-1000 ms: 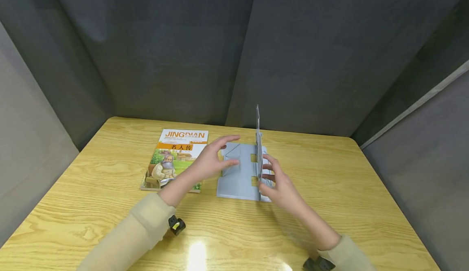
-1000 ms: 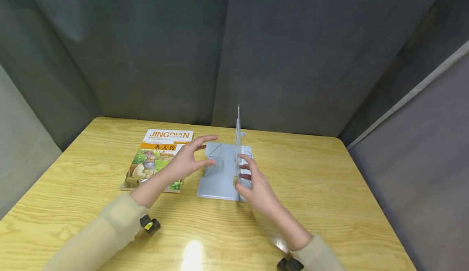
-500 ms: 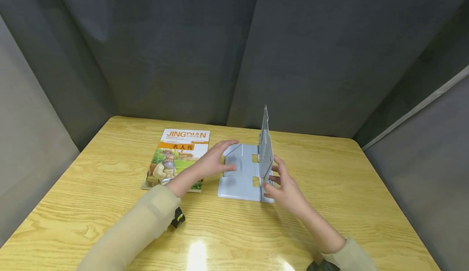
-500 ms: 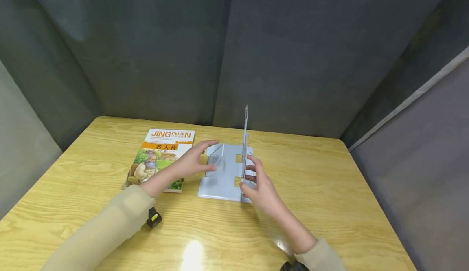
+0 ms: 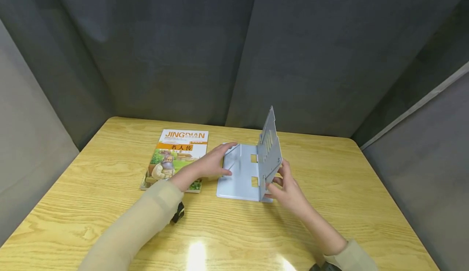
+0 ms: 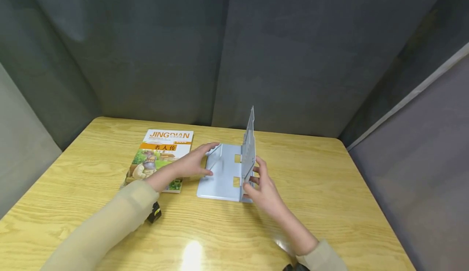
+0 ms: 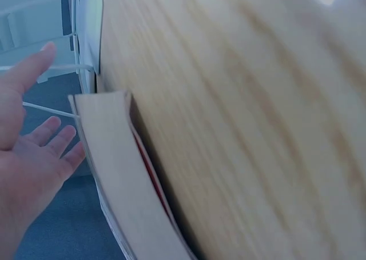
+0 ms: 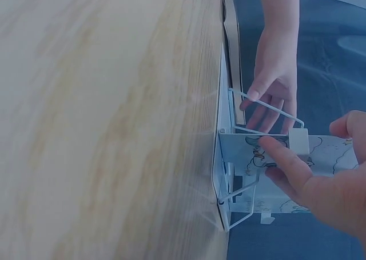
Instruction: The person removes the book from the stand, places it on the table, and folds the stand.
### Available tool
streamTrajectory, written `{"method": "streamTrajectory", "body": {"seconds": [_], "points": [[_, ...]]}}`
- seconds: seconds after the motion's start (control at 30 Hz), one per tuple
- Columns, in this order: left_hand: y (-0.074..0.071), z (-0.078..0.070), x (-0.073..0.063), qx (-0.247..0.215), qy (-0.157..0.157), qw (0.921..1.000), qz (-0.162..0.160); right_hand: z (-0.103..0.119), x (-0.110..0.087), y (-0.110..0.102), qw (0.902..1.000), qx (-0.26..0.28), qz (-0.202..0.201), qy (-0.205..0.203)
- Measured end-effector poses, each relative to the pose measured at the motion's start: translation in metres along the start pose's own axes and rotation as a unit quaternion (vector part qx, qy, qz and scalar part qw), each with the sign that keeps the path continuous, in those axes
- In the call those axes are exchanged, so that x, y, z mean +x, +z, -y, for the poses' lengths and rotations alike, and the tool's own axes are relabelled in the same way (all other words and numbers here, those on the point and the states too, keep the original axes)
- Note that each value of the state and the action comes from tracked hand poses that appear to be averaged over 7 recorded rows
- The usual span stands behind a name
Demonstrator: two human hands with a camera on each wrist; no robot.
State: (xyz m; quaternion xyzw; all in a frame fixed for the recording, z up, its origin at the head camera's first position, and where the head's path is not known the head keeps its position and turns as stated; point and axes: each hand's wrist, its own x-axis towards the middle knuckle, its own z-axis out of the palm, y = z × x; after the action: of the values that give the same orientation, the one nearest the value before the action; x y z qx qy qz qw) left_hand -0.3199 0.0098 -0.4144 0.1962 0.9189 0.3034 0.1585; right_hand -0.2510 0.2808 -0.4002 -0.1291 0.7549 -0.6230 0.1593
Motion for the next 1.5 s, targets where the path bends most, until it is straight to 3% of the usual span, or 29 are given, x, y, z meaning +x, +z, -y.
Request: {"method": "streamTrajectory", "body": {"seconds": [0.17,0.5,1.27,1.5], "points": [[0.001,0.005,0.003,0.024,-0.005,0.9995,0.019,0.0,0.0,0.0,1.0,0.002,0.002,0.0],[0.002,0.009,0.008,0.027,0.002,0.9979,0.059,0.0,0.0,0.0,0.9999,0.011,0.009,-0.006],[0.005,0.01,0.015,0.087,0.008,0.9923,0.088,0.0,0.0,0.001,0.9999,0.003,0.009,0.007],[0.005,0.008,0.015,0.116,0.001,0.9886,0.096,0.0,0.001,0.001,0.9999,0.003,0.012,-0.006]]}}
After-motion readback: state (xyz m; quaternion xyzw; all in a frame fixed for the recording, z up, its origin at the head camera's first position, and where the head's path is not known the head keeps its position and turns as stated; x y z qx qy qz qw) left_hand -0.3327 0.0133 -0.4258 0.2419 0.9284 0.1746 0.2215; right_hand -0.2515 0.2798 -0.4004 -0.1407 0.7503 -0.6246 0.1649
